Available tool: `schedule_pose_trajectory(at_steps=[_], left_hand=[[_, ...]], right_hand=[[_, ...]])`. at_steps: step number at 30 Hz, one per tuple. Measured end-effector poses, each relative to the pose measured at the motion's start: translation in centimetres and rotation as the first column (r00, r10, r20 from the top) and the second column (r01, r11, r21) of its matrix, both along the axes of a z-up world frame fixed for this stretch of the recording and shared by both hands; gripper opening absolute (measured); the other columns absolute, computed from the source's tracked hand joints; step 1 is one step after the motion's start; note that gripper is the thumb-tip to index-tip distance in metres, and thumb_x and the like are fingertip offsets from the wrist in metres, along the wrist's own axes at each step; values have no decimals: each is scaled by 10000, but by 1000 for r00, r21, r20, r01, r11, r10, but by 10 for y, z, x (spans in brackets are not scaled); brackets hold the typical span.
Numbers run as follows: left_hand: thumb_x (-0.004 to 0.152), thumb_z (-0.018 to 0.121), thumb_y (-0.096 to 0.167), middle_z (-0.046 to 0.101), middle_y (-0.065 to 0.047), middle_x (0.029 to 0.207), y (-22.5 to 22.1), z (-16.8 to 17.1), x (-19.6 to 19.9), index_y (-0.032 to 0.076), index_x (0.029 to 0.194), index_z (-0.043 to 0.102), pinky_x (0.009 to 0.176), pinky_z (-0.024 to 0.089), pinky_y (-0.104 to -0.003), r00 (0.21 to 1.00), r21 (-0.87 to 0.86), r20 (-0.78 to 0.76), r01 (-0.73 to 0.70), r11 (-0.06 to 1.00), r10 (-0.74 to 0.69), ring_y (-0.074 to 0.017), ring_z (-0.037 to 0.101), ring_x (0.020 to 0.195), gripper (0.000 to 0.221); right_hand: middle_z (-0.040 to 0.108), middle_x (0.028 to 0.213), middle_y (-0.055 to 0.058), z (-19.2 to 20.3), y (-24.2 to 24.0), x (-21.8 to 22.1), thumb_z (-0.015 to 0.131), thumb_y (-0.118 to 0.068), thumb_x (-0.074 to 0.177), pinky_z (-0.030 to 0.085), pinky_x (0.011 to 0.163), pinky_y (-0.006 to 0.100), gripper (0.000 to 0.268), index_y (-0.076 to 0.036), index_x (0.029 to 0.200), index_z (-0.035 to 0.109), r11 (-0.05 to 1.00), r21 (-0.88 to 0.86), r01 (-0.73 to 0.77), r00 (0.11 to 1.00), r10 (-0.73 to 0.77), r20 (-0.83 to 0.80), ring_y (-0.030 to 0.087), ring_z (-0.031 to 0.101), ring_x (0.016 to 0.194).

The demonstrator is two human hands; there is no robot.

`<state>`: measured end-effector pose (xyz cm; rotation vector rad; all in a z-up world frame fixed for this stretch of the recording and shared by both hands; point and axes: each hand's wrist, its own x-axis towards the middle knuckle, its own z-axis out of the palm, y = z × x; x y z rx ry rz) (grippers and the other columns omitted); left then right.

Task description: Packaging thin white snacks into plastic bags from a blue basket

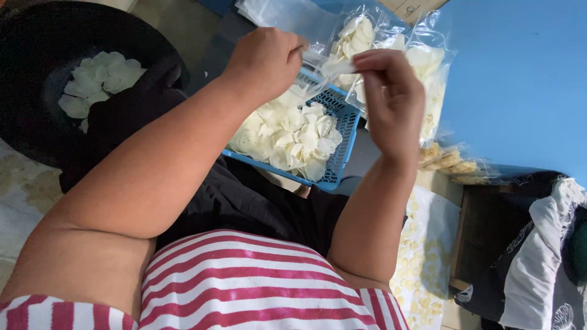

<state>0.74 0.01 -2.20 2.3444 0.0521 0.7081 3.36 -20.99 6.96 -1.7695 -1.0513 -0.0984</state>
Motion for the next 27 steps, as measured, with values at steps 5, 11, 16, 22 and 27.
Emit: schedule_pose_trajectory(at_steps=[5,11,16,22,27], left_hand=[[900,644,113,780,-156,840,-8,1,-3,54,1029,822,552,559,-462,998,22,55,37,999,-38,-354,714,628,227],[890,584,123,733,-139,722,-18,8,-10,61,860,770,524,476,-470,993,-25,39,114,993,-113,-351,609,544,198],[919,607,120,693,-83,648,-19,9,-11,99,748,718,493,470,-444,992,-7,-24,126,992,-126,-285,576,488,204],[892,609,135,742,-136,740,-17,4,-9,83,880,788,524,497,-465,994,-4,42,98,995,-98,-354,642,564,187],[926,605,116,699,-106,675,-19,3,-8,84,782,721,495,474,-454,992,15,22,124,992,-124,-302,591,495,187]], right_hand=[[684,1014,67,-11,21,-9,706,-27,978,230,1228,568,72,-30,1026,653,907,-396,141,977,-63,204,217,689,903],[711,899,62,-32,21,-3,529,-214,1092,241,1176,646,293,-36,924,690,743,-627,235,944,-20,330,318,648,841],[767,919,128,-28,24,-5,361,-387,1109,161,1181,647,481,-70,1107,722,613,-755,234,968,-79,236,408,685,858],[758,1100,79,-9,18,-11,534,-289,1047,184,1174,628,331,-57,1197,714,723,-683,107,990,-11,144,325,692,913],[710,1281,-35,-34,13,0,822,-286,799,131,1192,665,499,-156,1269,713,523,-831,191,970,26,240,258,601,1229]])
